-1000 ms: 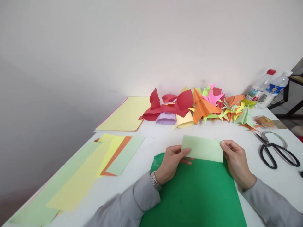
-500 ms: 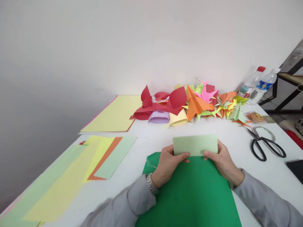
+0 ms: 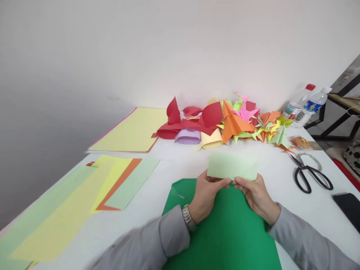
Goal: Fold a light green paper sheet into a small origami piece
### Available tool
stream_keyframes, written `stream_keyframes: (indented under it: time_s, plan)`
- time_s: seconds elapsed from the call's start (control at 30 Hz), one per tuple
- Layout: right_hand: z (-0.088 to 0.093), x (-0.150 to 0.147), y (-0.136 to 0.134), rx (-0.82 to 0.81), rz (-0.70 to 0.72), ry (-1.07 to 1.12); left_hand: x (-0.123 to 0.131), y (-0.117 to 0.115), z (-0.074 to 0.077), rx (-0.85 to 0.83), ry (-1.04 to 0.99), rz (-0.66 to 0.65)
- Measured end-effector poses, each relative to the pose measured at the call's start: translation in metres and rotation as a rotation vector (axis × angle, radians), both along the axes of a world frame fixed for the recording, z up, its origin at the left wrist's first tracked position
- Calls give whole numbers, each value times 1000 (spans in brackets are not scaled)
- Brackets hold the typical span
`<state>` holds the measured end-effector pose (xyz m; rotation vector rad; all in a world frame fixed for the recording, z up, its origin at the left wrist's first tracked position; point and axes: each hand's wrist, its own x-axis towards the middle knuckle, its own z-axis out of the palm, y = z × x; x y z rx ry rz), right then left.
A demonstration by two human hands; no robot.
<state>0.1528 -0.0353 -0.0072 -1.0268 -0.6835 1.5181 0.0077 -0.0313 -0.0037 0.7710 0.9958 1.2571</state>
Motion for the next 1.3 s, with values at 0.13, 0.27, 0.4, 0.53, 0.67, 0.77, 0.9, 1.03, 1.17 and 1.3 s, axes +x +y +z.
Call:
stream_keyframes:
  time_s: [0.13,0.27,0.4,0.53,0.67,0.77,0.9,1.03,1.17,1.3]
  plan:
    - [-1,-2,5,74,-29,-111,2,8,-3,34,0,-51]
    - [0,-1,11,144,-32,-192,4,17,-2,67,27,-24]
    - [0,0,11,144,-19,-238,4,20,0,76,43,-50]
    - [-1,2,11,137,-37,-258,2,18,3,91,57,-118]
    - [-1,3,12,123,-70,-253,0,19,4,70,54,-128]
    - [1,5,13,107,-85,-244,-1,20,2,40,41,-84]
    - [4,9,15,144,-46,-235,-2,21,-1,22,36,-45]
    - [3,15,17,161,-21,-209,-4,22,-2,22,21,-36]
    - [0,21,20,165,-26,-226,-7,23,-3,39,42,-33]
    - [-1,25,21,179,-29,-240,-8,24,-5,48,53,-38]
